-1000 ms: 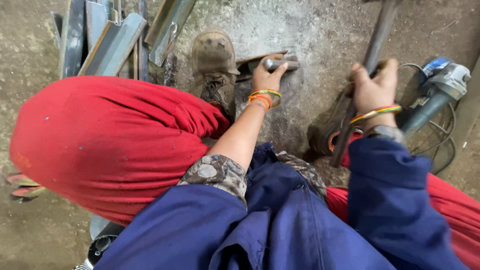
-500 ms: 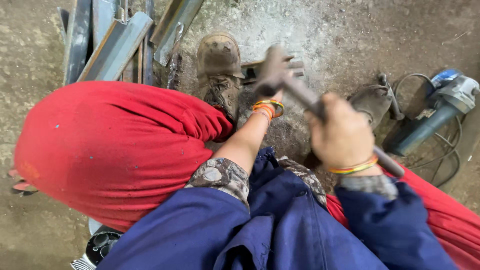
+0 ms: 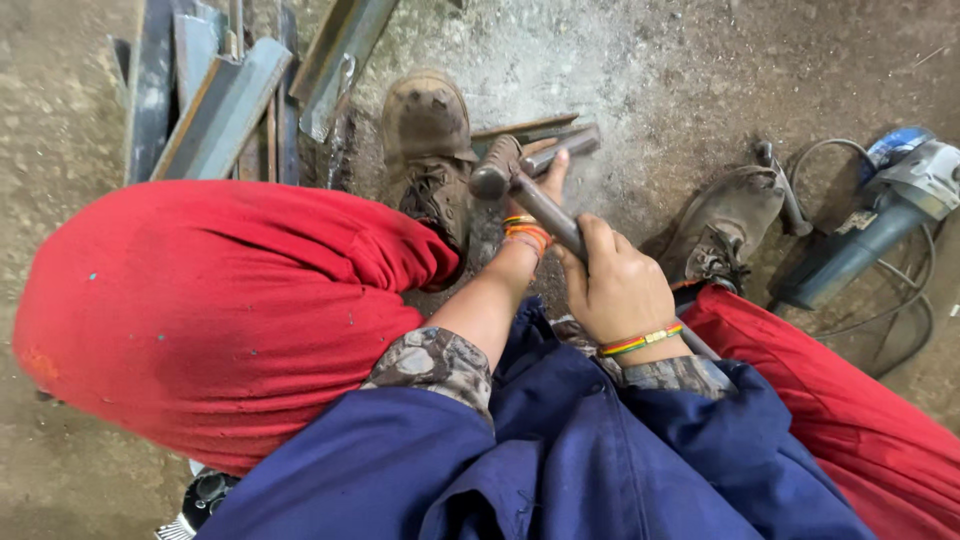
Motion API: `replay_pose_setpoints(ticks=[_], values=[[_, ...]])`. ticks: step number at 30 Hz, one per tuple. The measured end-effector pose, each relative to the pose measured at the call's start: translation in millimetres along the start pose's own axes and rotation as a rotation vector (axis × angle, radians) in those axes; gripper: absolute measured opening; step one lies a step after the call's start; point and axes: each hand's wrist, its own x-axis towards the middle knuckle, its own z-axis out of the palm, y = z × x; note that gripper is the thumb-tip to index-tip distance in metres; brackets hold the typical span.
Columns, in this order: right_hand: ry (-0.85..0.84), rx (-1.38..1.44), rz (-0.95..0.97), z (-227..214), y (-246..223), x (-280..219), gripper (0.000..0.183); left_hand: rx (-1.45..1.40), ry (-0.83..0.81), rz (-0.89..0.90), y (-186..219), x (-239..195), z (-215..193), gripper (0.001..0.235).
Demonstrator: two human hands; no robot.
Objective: The person uses a hammer and a metal punch to strike L-shaped metal pieces on the floor, holding the punch against the metal and hitting it with the hammer.
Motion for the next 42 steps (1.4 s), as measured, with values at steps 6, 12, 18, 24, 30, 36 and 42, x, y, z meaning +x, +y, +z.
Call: replay_pose_setpoints(ticks=[6, 12, 18, 24, 30, 36, 42], values=[[-0.018, 0.031, 0.087, -5.4, 5.6, -0.1, 0.039, 0.006, -0.047, 0.242, 23.7, -3.5, -18.0, 0.027], [-0.015, 0.079, 0.08, -12.4, 3.4, -2.4, 0.038, -0.044, -0.053, 0.253, 29.8, -12.7, -15.4, 0.021], [0.003, 0.077, 0.063, -13.3, 5.6, -1.1, 0.038, -0.15, -0.105, 0.257, 17.9, -4.5, -11.7, 0.021], [0.03, 0.045, -0.064, -16.1, 1.4, -11.6, 0.037, -0.162, -0.296, 0.127, 26.9, -8.8, -12.7, 0.022], [-0.081, -0.173, 0.036, -7.0, 26.4, -6.5, 0.035, 0.303, -0.276, 0.45, 20.4, 9.7, -0.6, 0.025], [0.045, -0.144, -0.029, -5.8, 24.1, -23.0, 0.036, 0.151, -0.301, 0.067, 50.3, 1.2, -5.0, 0.035], [-0.073, -0.294, -0.018, -2.3, 26.4, -10.2, 0.038, 0.068, -0.435, -0.117, 52.1, -5.7, -12.2, 0.033]])
